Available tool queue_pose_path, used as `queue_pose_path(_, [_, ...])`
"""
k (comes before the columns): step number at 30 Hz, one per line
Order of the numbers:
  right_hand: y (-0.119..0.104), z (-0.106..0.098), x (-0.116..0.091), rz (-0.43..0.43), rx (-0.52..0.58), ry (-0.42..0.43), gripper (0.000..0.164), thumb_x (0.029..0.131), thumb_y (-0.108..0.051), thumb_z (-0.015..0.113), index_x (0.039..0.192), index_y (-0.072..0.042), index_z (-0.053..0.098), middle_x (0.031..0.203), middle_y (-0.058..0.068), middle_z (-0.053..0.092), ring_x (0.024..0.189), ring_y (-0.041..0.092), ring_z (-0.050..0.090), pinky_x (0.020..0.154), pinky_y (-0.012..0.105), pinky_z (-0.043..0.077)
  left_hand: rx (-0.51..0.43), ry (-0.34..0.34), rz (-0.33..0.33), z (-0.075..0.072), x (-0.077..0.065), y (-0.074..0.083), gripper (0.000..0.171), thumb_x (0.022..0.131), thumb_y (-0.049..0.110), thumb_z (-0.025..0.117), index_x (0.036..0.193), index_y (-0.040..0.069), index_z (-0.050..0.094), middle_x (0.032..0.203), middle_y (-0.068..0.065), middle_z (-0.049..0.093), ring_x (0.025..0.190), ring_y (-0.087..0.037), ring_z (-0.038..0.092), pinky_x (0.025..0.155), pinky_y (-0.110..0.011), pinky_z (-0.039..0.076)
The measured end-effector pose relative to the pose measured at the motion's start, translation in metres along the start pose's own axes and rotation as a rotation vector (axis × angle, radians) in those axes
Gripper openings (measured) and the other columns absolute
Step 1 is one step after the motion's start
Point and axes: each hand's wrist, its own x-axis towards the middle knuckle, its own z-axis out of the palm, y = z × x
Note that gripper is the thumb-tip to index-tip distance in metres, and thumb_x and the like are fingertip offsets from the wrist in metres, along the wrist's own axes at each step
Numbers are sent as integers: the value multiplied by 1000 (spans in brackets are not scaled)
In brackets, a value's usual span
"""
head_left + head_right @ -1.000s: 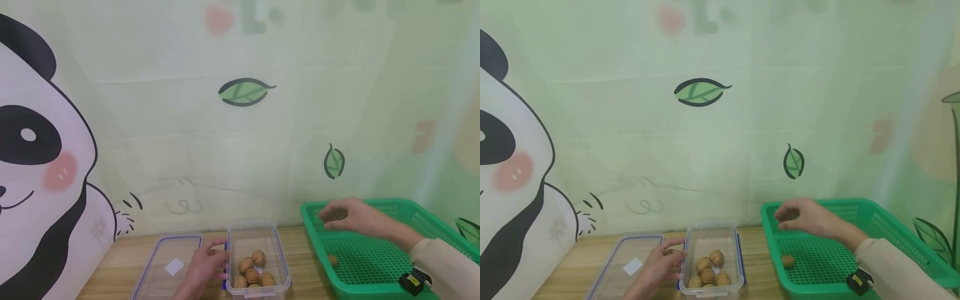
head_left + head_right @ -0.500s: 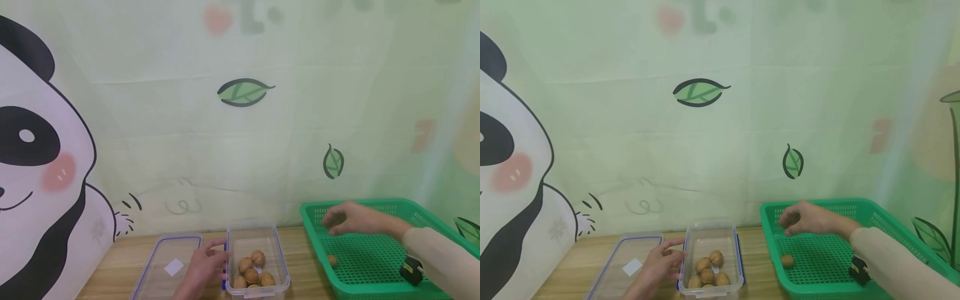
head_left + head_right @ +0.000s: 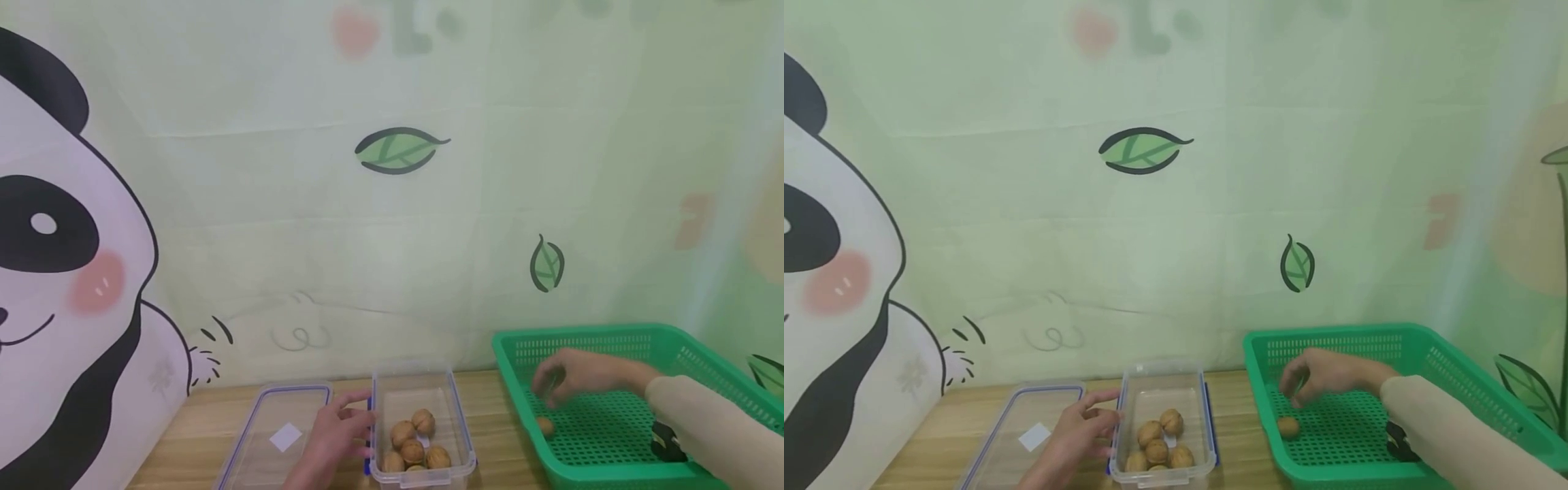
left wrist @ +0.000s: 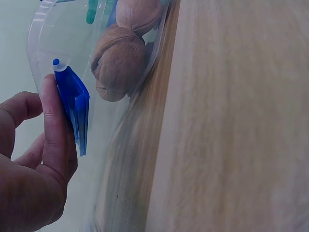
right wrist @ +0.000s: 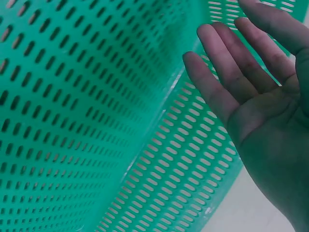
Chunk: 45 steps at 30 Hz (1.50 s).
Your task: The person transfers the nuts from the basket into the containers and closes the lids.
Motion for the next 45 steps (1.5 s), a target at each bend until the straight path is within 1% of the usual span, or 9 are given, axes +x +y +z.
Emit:
queue_pose_path(4, [5, 3, -1, 44, -30, -39, 28, 90, -6, 79, 117, -6, 74, 114, 7, 73, 104, 30, 69, 82, 35, 63, -2, 1, -2, 0, 0, 0, 57, 96, 10, 75, 147, -2, 55, 114, -20, 70, 84, -23, 68, 64, -34, 67])
queue_pose_path(9, [7, 7, 1, 109, -26, -76, 28, 88, -4, 81, 115, -10, 76, 113, 5, 74, 104, 29, 69, 83, 38, 64, -10, -3, 4, -1, 0, 0, 57, 95, 9, 75, 147, -3, 55, 113, -20, 70, 83, -24, 68, 63, -33, 67])
queue_pose_path(12, [6, 10, 3, 132, -35, -79, 26, 88, -5, 82, 113, -11, 77, 111, 4, 75, 102, 27, 69, 83, 40, 64, -7, -4, 7, -1, 0, 0, 57, 95, 9, 75, 147, -3, 55, 113, -20, 70, 83, -23, 69, 63, -33, 67])
queue_pose_path(18, [2, 16, 8, 171, -75, -67, 21, 89, -13, 84, 109, -13, 78, 106, -1, 74, 97, 22, 69, 83, 42, 63, 7, -3, 6, -1, -1, 1, 56, 96, 10, 75, 146, -2, 56, 112, -20, 70, 83, -23, 68, 63, -33, 67])
queue_pose_path(25, [0, 21, 10, 180, -74, -43, 17, 87, -9, 85, 102, -11, 78, 100, 1, 74, 92, 21, 69, 79, 40, 64, -1, -3, 13, -1, -2, 1, 56, 95, 9, 75, 146, -3, 55, 111, -19, 70, 82, -23, 68, 62, -32, 66])
queue_pose_path(29, [1, 20, 9, 173, -81, -27, 16, 87, -11, 85, 102, -12, 78, 98, 1, 74, 91, 22, 69, 80, 42, 64, -1, -5, 13, -1, -2, 1, 56, 95, 10, 75, 146, -3, 56, 111, -18, 70, 83, -23, 68, 63, -33, 67])
queue_pose_path(33, [2, 15, 4, 124, -98, 5, 16, 89, -14, 84, 103, -11, 77, 100, 1, 73, 92, 23, 68, 80, 44, 63, 4, -5, 14, 0, -2, 2, 56, 95, 10, 75, 146, -2, 56, 110, -17, 70, 84, -24, 68, 64, -33, 67])
queue_pose_path(40, [0, -1, 0, 43, -101, 79, 17, 92, -18, 81, 107, -11, 75, 102, 0, 72, 93, 22, 67, 78, 38, 62, -3, -11, 12, -1, -3, 2, 56, 95, 9, 75, 146, -3, 56, 112, -19, 70, 83, -23, 69, 63, -33, 67])
queue_pose_path(45, [-12, -14, -3, 2, -100, 159, 20, 96, -21, 79, 112, -10, 75, 109, 0, 74, 103, 24, 69, 86, 39, 62, -1, -12, 5, -1, -2, 2, 56, 95, 11, 75, 146, -3, 55, 112, -19, 71, 83, -23, 69, 63, -32, 66])
